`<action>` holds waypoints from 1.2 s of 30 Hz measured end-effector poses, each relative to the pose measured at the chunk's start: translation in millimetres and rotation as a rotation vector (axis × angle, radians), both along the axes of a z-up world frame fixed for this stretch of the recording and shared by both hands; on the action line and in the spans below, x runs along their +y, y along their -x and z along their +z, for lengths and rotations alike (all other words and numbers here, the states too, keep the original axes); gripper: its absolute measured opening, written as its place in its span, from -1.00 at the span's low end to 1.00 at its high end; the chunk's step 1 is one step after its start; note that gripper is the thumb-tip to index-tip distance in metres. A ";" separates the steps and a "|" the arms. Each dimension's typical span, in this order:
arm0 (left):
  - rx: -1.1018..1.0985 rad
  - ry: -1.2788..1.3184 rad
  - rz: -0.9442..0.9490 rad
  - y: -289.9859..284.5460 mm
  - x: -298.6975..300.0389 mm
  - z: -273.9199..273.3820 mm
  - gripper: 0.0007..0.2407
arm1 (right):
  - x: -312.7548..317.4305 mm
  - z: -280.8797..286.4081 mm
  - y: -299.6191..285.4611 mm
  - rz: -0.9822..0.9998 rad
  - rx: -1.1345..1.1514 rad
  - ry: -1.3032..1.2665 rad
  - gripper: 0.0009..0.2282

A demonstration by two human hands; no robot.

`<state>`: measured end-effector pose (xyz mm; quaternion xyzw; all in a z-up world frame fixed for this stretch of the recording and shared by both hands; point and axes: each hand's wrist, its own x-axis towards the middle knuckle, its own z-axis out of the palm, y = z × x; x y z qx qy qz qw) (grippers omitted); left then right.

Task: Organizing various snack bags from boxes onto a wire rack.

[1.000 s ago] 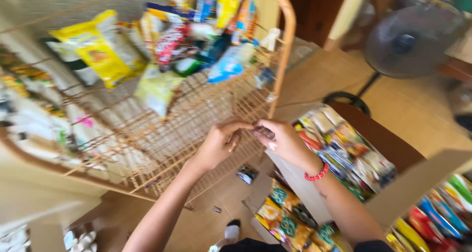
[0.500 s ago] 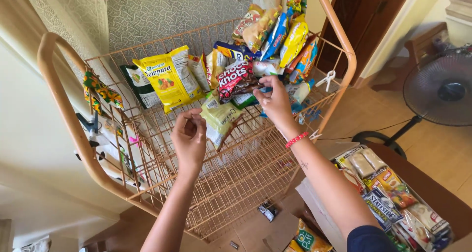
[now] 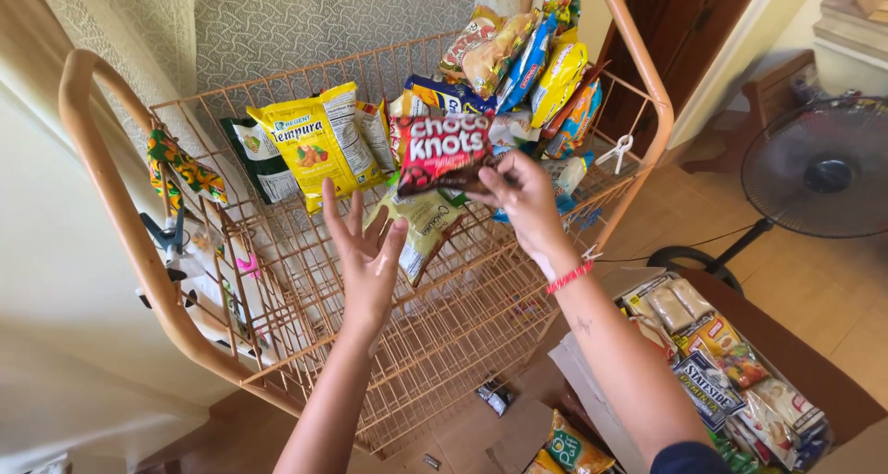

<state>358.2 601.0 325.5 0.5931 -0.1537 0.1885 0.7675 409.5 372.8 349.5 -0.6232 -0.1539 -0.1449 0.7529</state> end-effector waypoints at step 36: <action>0.003 -0.487 -1.286 121.8 -303.5 -117.1 -0.16 | -246.5 -52.4 336.1 -0.288 0.599 1.054 -0.41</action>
